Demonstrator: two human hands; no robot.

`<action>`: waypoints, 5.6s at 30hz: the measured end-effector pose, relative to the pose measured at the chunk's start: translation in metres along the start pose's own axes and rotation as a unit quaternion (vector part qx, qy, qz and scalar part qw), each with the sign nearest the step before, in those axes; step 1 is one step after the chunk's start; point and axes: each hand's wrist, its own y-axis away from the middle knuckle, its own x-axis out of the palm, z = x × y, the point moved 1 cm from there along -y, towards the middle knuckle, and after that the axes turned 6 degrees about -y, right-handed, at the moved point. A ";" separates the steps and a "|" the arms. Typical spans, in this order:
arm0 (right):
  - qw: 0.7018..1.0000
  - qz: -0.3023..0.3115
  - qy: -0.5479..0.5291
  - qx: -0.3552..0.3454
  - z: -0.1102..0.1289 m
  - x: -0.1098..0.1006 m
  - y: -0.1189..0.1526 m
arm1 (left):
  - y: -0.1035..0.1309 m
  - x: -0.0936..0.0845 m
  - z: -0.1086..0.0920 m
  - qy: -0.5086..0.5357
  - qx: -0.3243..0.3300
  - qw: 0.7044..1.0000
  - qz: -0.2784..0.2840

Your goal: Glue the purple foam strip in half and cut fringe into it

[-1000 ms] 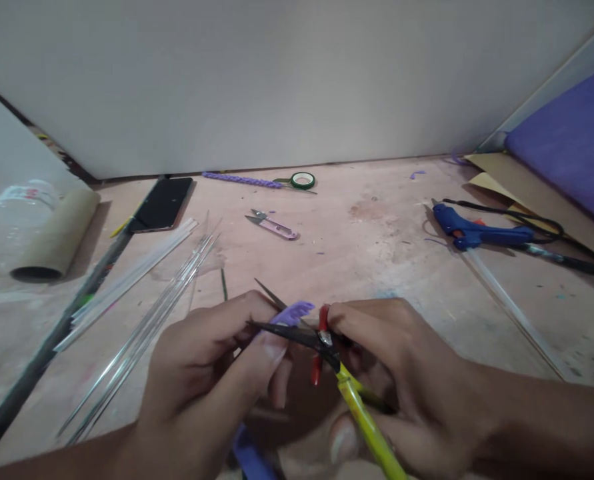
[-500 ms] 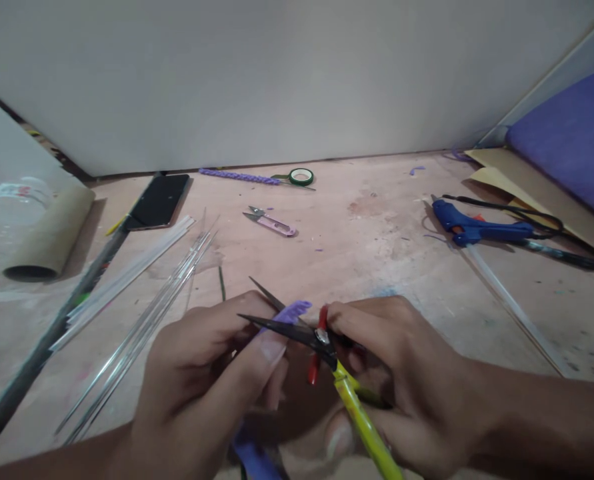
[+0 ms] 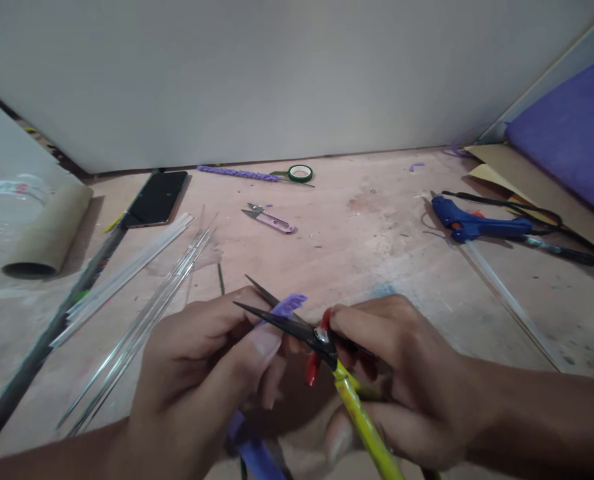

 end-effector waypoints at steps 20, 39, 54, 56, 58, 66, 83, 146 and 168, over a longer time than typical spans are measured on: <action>1.000 -0.005 -0.005 -0.009 0.004 0.001 -0.002 | -0.003 0.001 -0.002 -0.052 0.026 0.998 -0.016; 1.000 -0.008 0.019 -0.011 0.002 -0.001 0.002 | 0.005 -0.002 0.006 0.017 -0.028 0.999 0.010; 0.941 0.034 -0.317 0.111 0.012 0.006 -0.006 | -0.012 0.001 -0.006 0.010 -0.008 1.000 -0.001; 0.957 0.033 -0.263 0.119 0.009 0.006 -0.004 | -0.013 0.001 -0.006 -0.004 -0.004 1.000 -0.013; 0.971 0.021 -0.209 0.116 0.007 0.006 -0.002 | -0.014 0.002 -0.005 -0.024 0.007 0.999 -0.027; 0.995 0.023 -0.080 0.053 0.006 0.006 -0.004 | -0.009 0.001 0.000 -0.031 0.014 0.999 -0.020; 0.997 0.010 -0.064 0.037 0.007 0.002 -0.003 | -0.007 0.001 0.000 -0.084 0.062 0.994 -0.024; 0.986 0.006 -0.121 0.114 0.007 0.002 -0.003 | -0.003 0.001 0.003 0.004 -0.014 1.000 0.012; 0.998 -0.020 -0.056 -0.022 -0.001 0.005 -0.006 | 0.001 -0.001 0.010 -0.041 -0.010 0.999 -0.006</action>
